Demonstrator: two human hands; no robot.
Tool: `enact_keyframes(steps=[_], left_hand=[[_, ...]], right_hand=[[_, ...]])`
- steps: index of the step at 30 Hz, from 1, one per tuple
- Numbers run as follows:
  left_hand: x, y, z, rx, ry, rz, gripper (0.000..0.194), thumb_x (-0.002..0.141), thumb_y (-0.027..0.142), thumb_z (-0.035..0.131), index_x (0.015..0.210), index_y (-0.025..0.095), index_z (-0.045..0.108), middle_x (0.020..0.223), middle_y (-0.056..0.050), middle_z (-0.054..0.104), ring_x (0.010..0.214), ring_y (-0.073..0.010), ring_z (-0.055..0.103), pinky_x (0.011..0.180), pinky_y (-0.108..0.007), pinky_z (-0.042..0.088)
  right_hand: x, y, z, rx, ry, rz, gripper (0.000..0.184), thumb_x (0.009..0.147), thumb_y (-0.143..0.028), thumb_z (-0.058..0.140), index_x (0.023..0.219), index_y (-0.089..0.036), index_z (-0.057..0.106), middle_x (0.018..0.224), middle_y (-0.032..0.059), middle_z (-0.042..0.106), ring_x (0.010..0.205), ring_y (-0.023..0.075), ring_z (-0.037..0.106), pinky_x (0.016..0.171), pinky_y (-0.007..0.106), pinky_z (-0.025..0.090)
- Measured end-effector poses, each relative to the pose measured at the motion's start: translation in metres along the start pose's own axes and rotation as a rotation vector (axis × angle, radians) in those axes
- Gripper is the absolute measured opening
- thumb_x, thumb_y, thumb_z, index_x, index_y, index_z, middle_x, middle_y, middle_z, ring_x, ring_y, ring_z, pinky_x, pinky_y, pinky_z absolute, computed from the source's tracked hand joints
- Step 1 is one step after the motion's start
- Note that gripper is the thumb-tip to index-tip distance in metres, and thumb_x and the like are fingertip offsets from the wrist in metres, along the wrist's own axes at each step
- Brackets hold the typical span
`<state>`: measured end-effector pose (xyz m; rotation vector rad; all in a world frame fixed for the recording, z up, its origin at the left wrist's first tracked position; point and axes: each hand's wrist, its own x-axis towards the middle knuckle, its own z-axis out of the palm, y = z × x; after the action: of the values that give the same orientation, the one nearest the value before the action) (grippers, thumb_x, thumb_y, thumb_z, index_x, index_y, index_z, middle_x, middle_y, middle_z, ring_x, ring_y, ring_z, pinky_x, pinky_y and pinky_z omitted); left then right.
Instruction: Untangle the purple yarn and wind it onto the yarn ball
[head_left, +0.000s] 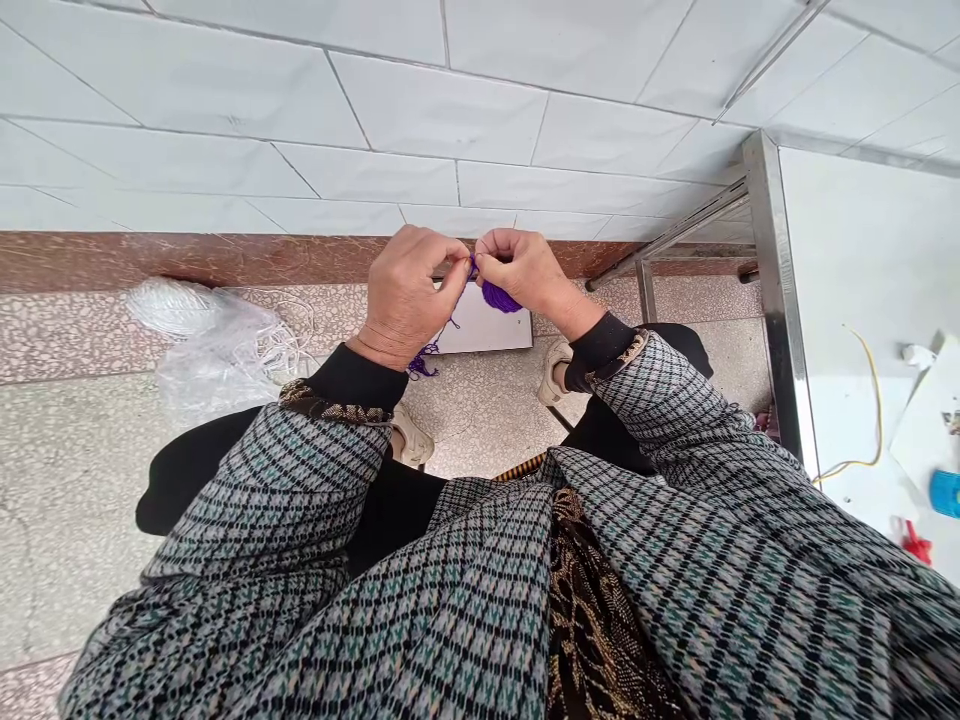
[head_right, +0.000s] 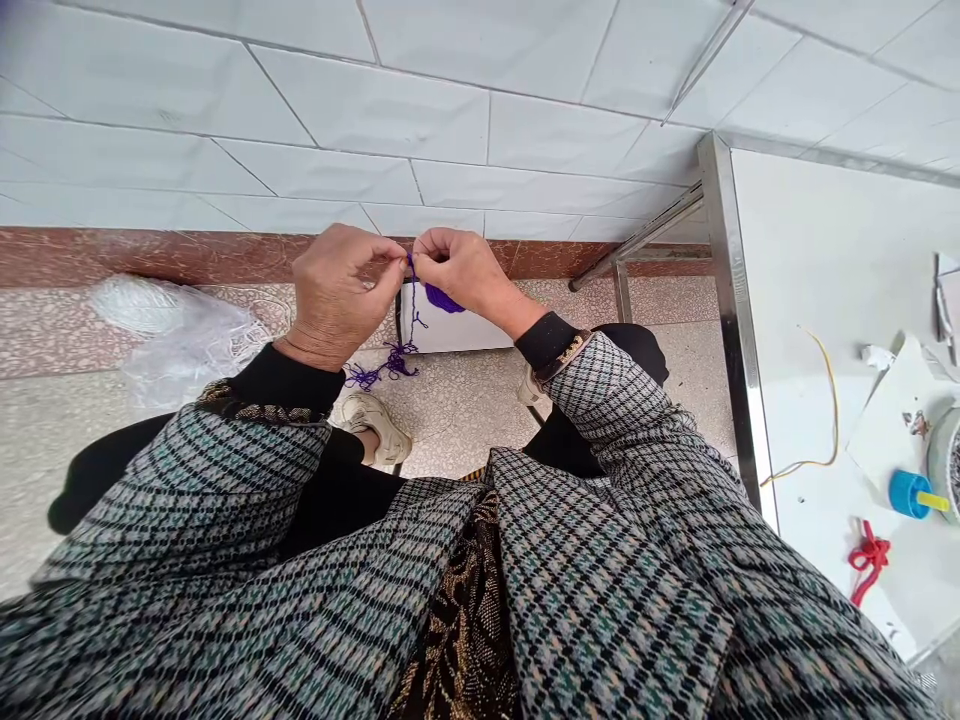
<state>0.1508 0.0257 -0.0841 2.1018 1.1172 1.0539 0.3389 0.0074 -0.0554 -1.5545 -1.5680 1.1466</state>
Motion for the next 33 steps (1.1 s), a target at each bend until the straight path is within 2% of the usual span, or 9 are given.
enact_keyframes(steps=[3,9,14,20,22,28,33], left_hand=[[0.0,-0.003,0.002,0.013,-0.02,0.015,0.025,0.104,0.049,0.065,0.09,0.028,0.066,0.097,-0.007,0.077,0.101,-0.028,0.07,0.098,-0.055,0.058],[-0.003,-0.003,0.001,0.111,-0.005,0.086,0.012,0.104,0.03,0.062,0.096,0.028,0.07,0.102,-0.007,0.082,0.101,-0.0279,0.071,0.097,-0.05,0.059],[-0.004,-0.003,0.002,0.113,-0.01,0.095,0.012,0.104,0.025,0.063,0.098,0.028,0.072,0.104,-0.006,0.082,0.103,-0.0276,0.073,0.098,-0.048,0.06],[-0.004,-0.009,0.006,0.178,0.081,0.205,0.011,0.099,0.02,0.063,0.093,0.026,0.069,0.092,-0.004,0.079,0.09,-0.0232,0.069,0.084,-0.043,0.059],[-0.003,-0.01,0.007,0.186,0.056,0.174,0.01,0.097,0.019,0.064,0.09,0.026,0.065,0.088,-0.003,0.075,0.092,-0.0233,0.068,0.085,-0.043,0.059],[0.0,-0.002,0.002,0.125,-0.071,0.02,0.022,0.094,0.017,0.067,0.081,0.028,0.053,0.085,-0.005,0.066,0.107,-0.0287,0.07,0.104,-0.047,0.062],[0.002,0.002,0.0,0.134,-0.053,-0.007,0.023,0.086,0.011,0.066,0.079,0.027,0.053,0.083,-0.004,0.067,0.102,-0.0273,0.069,0.102,-0.046,0.063]], right_hand=[[0.0,0.001,0.001,0.023,0.002,-0.001,0.021,0.102,-0.016,0.068,0.083,-0.018,0.06,0.078,0.0,0.065,0.076,0.0128,0.058,0.078,0.025,0.055],[0.001,0.002,0.003,0.167,-0.016,0.018,0.027,0.102,-0.024,0.075,0.082,-0.019,0.059,0.078,0.001,0.069,0.076,0.0122,0.063,0.078,0.023,0.058],[0.002,0.002,0.006,0.258,-0.011,0.039,0.03,0.1,-0.028,0.078,0.078,-0.019,0.058,0.073,-0.0001,0.068,0.073,0.0119,0.063,0.079,0.023,0.059],[0.001,0.004,0.008,0.254,-0.006,0.044,0.028,0.1,-0.025,0.077,0.079,-0.019,0.058,0.071,-0.0015,0.066,0.073,0.0118,0.061,0.076,0.022,0.056],[0.001,0.003,0.007,0.239,-0.004,0.04,0.028,0.099,-0.023,0.076,0.079,-0.019,0.058,0.072,-0.0015,0.065,0.073,0.0115,0.059,0.074,0.021,0.054],[0.0,0.002,0.005,0.126,0.002,0.029,0.023,0.098,-0.013,0.068,0.077,-0.017,0.059,0.073,-0.0025,0.061,0.07,0.0098,0.05,0.07,0.021,0.047],[0.0,0.0,0.003,0.043,0.025,0.029,0.018,0.099,-0.014,0.068,0.082,-0.017,0.062,0.074,-0.0022,0.061,0.07,0.0108,0.05,0.071,0.023,0.049]])
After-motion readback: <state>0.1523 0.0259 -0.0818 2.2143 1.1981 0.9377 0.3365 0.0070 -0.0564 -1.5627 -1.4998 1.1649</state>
